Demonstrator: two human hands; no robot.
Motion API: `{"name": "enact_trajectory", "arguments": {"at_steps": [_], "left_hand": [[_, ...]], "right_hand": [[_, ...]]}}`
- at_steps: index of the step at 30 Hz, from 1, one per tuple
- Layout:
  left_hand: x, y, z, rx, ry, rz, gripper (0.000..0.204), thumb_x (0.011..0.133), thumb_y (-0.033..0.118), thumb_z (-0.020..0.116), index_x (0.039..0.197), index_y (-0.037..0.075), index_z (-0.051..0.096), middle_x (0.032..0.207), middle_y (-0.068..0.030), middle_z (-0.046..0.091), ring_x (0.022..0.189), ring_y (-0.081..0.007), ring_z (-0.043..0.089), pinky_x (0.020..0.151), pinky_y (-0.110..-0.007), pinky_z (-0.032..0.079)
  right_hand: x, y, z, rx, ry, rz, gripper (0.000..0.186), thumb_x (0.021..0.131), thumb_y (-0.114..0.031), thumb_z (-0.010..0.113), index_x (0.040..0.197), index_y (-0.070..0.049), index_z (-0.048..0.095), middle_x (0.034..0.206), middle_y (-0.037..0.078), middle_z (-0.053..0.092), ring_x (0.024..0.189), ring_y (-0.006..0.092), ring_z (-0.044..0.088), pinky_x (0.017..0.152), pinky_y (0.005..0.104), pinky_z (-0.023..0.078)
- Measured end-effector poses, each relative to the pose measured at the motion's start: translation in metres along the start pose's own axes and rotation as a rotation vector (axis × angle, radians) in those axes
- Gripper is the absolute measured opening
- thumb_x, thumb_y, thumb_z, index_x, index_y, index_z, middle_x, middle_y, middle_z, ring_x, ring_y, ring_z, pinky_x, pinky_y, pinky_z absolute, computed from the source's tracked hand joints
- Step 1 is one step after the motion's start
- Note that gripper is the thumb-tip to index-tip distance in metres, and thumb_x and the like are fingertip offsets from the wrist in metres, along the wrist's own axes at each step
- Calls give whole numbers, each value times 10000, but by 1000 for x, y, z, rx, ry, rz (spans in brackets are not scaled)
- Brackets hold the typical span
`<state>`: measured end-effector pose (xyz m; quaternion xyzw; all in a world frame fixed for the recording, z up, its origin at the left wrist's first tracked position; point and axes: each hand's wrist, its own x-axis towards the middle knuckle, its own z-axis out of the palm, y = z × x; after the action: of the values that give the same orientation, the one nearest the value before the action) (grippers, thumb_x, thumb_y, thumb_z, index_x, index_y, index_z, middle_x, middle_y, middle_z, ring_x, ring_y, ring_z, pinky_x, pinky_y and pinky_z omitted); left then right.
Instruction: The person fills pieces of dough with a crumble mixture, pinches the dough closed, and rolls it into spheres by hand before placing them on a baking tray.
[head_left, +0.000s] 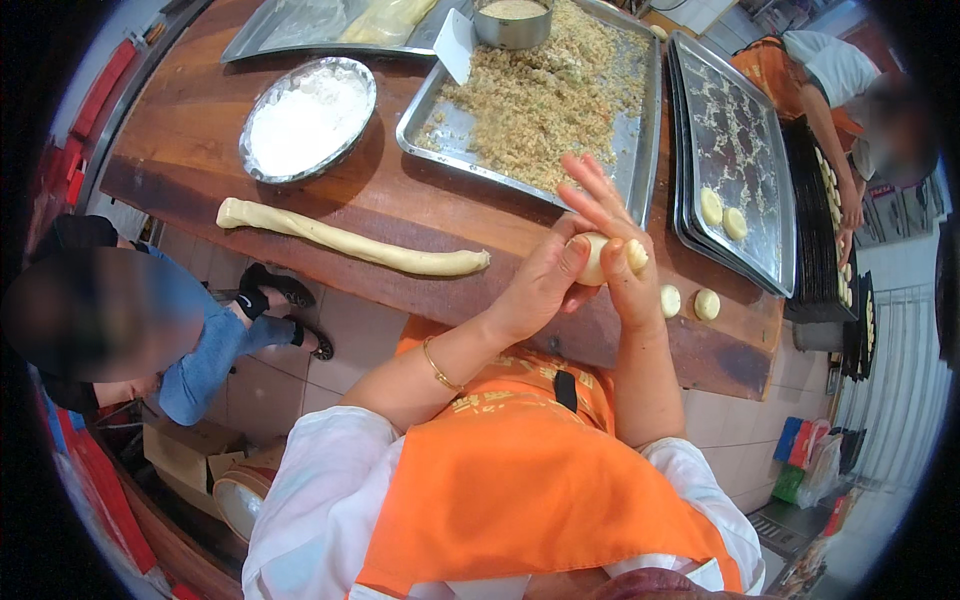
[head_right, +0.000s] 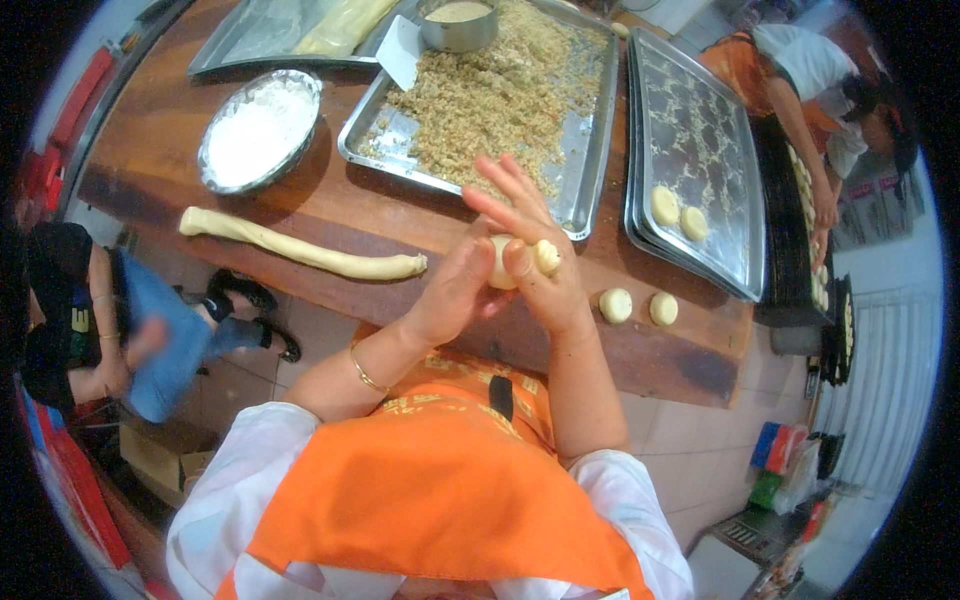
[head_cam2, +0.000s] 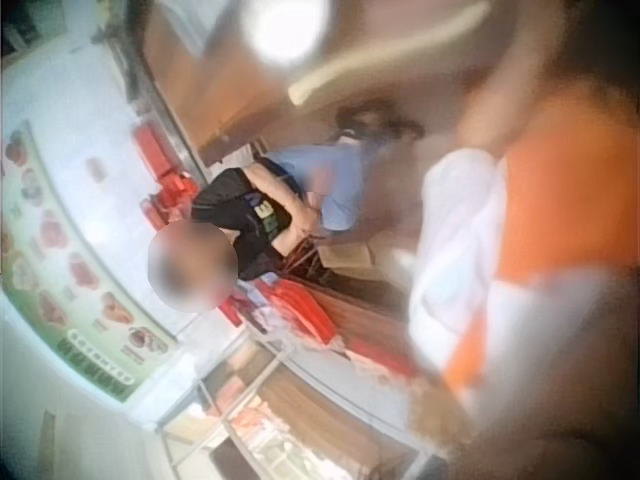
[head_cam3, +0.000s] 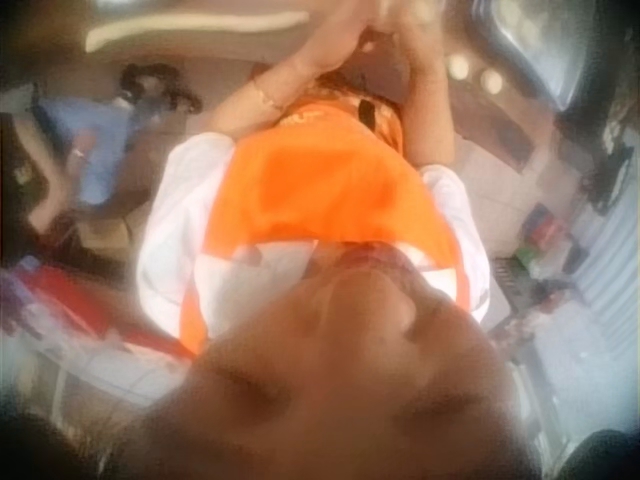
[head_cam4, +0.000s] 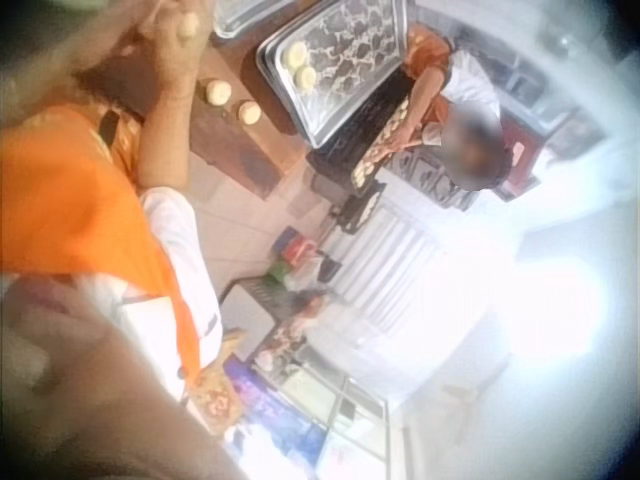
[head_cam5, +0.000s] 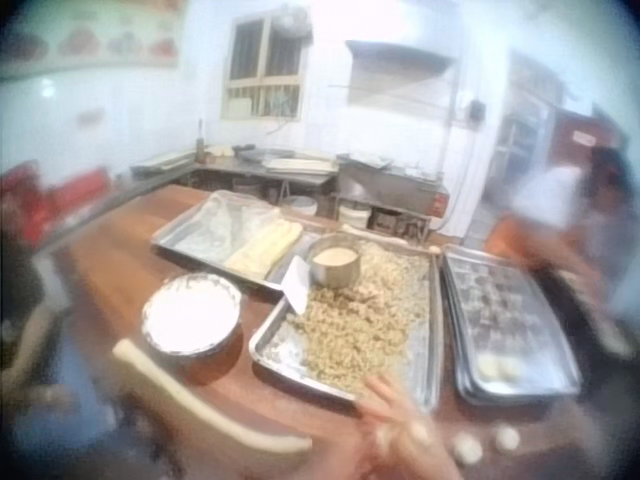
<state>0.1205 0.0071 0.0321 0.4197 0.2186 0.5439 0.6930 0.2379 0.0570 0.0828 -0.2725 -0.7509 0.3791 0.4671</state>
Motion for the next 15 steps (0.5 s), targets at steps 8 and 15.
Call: {"name": "enact_trajectory", "arguments": {"at_steps": [8, 15], "left_hand": [[1, 1, 18, 46, 58, 112, 628, 1015, 616, 417, 1340, 80, 396, 881, 5, 531, 603, -51, 475, 492, -196, 341], [-2, -24, -15, -19, -26, 50, 511, 1011, 409, 584, 1345, 78, 384, 933, -15, 522, 635, -63, 492, 521, -204, 389]], "right_hand": [[-5, 8, -20, 81, -110, 49, 755, 1050, -593, 255, 999, -49, 776, 1226, 192, 689, 1406, 408, 417, 1178, 542, 253], [-5, 4, -11, 81, -147, 27, 708, 1059, -558, 301, 931, -64, 792, 1212, 148, 707, 1402, 355, 440, 1179, 505, 260]]}}
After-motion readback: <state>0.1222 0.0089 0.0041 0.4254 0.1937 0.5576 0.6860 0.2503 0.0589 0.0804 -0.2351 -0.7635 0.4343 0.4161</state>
